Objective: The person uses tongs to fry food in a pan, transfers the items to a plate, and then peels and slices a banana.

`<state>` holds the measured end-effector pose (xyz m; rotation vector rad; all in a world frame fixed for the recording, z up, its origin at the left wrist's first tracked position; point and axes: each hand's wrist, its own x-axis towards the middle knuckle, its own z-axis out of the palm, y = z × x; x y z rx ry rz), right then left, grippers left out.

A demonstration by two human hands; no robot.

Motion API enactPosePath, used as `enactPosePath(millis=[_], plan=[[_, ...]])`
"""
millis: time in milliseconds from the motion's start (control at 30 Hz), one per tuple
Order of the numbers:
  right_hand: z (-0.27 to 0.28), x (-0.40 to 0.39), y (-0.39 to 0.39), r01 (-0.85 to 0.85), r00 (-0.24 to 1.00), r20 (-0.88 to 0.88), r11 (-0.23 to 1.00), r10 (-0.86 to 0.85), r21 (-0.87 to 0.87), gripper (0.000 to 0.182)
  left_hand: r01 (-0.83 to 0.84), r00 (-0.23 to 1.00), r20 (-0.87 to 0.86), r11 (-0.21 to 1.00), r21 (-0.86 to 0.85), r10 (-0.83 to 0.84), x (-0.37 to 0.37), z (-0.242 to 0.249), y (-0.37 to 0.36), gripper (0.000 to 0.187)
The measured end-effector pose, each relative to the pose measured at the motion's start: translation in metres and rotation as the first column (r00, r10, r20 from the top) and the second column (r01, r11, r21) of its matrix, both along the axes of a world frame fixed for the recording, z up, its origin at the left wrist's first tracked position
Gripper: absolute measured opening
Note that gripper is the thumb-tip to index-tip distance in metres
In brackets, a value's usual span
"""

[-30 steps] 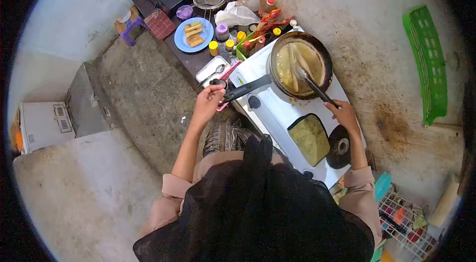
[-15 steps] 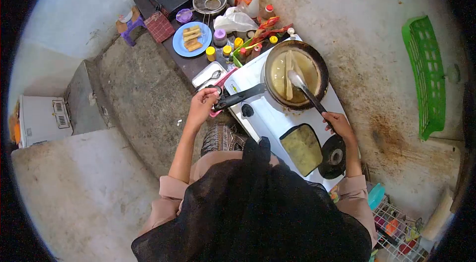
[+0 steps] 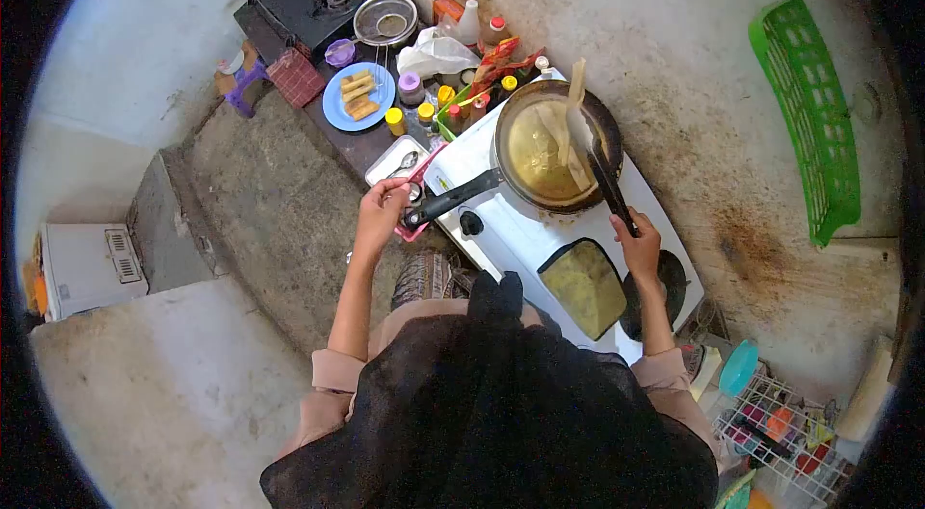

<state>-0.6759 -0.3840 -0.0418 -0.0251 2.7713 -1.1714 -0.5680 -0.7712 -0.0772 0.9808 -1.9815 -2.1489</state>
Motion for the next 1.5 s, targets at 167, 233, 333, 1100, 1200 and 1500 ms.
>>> enactPosePath(millis=[167,233,333,1100,1200,1500], plan=[[-0.004,0.004,-0.005,0.04,0.994,-0.095,0.997,-0.046,-0.062,0.042,-0.019,1.0,-0.019,1.0,0.018,0.019,0.002,-0.004,-0.002,0.022],[-0.004,0.004,-0.006,0.032,0.989,-0.141,0.999,-0.037,-0.035,0.04,-0.009,1.0,-0.001,1.0,0.004,0.009,0.004,-0.005,-0.007,0.025],[-0.009,0.001,-0.004,0.052,0.985,-0.167,0.999,-0.053,-0.009,0.039,-0.079,0.996,-0.034,0.996,0.036,0.08,0.011,-0.021,-0.017,0.026],[0.0,-0.004,-0.019,0.136,0.96,-0.238,0.989,-0.145,-0.057,0.041,0.605,0.697,0.656,0.729,-0.32,-0.291,0.122,-0.183,0.024,0.033],[-0.008,-0.01,-0.013,0.107,0.954,-0.277,0.993,-0.119,-0.06,0.039,0.532,0.75,0.634,0.742,-0.408,-0.189,0.127,-0.198,0.031,0.035],[-0.005,-0.016,-0.01,0.099,0.956,-0.273,0.994,-0.108,-0.047,0.043,0.603,0.713,0.628,0.728,-0.325,-0.31,0.13,-0.214,0.027,0.038]])
